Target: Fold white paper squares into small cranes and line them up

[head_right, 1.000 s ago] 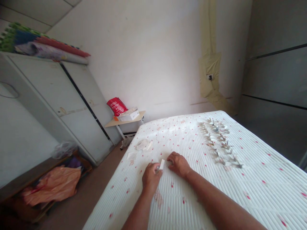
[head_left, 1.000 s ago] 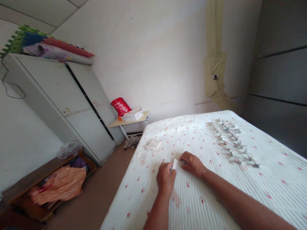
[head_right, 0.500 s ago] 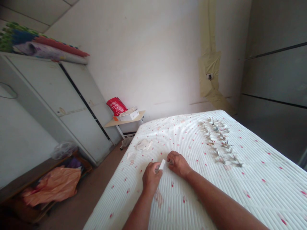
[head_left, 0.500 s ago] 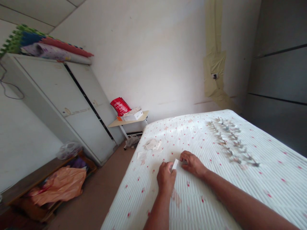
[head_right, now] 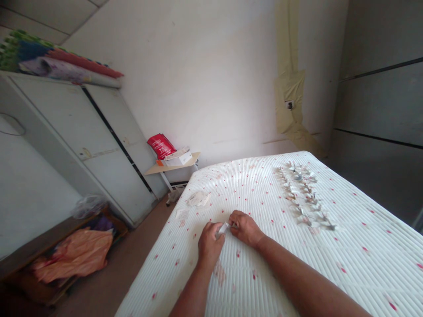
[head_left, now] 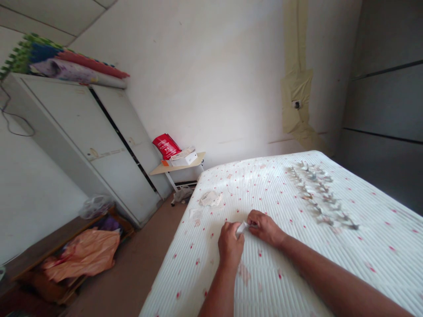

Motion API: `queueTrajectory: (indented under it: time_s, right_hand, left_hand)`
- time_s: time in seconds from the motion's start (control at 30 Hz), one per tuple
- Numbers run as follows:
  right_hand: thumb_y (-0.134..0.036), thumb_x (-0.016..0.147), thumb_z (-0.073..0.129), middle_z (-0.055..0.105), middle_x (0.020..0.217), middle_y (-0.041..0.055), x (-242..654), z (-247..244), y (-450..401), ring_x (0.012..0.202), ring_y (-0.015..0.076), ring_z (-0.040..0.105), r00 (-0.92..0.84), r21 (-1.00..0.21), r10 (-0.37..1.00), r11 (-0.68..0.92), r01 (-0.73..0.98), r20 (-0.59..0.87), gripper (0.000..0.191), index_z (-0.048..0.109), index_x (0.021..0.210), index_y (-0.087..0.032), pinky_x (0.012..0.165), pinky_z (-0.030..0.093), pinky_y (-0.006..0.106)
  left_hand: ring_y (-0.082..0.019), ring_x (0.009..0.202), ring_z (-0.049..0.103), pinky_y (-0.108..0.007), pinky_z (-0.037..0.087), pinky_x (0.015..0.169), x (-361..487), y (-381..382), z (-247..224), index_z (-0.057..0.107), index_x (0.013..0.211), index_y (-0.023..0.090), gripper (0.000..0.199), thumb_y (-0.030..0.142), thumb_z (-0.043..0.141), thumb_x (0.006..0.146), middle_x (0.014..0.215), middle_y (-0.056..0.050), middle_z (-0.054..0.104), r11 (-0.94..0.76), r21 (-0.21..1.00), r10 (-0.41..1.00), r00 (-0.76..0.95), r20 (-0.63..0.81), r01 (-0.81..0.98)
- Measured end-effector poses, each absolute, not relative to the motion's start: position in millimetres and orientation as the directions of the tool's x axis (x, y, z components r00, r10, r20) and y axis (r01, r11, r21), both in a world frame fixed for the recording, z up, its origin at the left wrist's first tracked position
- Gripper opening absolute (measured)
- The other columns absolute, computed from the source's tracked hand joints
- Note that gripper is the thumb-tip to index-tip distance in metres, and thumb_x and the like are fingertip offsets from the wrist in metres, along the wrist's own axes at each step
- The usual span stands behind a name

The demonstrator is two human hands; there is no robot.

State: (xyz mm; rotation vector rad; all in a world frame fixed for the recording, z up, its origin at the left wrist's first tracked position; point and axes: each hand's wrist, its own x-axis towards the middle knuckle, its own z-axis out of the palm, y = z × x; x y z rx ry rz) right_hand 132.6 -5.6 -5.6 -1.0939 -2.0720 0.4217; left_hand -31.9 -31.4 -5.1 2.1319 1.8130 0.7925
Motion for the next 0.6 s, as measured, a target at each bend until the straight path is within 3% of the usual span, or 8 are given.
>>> queueTrajectory:
  time_s: [0.2,0.43,0.6]
  right_hand:
    - [-0.005,0.063,0.047,0.052,0.073,-0.0001,132.3,-7.3,-5.2,0.068,0.0125,0.049,-0.341,-0.590,0.841,0.539,0.601,0.420,0.018,0.052,0.074,-0.018,0.062,0.037,0.022]
    - [-0.004,0.062,0.047,0.058,0.095,0.0037,132.8,-10.7,-4.2,0.076,0.0132,0.054,-0.334,-0.638,0.856,0.517,0.572,0.394,0.052,0.050,0.112,-0.020,0.072,0.043,0.026]
    - [-0.002,0.062,0.046,0.057,0.098,0.0040,133.5,-9.0,-4.6,0.074,0.0122,0.055,-0.361,-0.634,0.837,0.547,0.547,0.411,0.052,0.054,0.110,-0.021,0.071,0.045,0.025]
  left_hand:
    - [-0.014,0.099,0.051,-0.022,0.038,0.085,-30.7,-33.6,0.8,0.059,0.099,0.023,0.031,0.013,0.054,0.071,0.097,-0.001,0.058,-0.205,0.526,0.967,0.089,0.237,0.826]
    - [-0.014,0.099,0.050,-0.021,0.038,0.086,-30.8,-32.9,-1.9,0.058,0.102,0.025,0.033,0.013,0.053,0.071,0.100,0.000,0.057,-0.185,0.508,0.974,0.086,0.211,0.841]
    - [-0.013,0.100,0.050,-0.021,0.037,0.087,-31.2,-32.1,-4.2,0.057,0.104,0.025,0.033,0.015,0.053,0.073,0.100,0.000,0.057,-0.187,0.488,0.975,0.100,0.199,0.853]
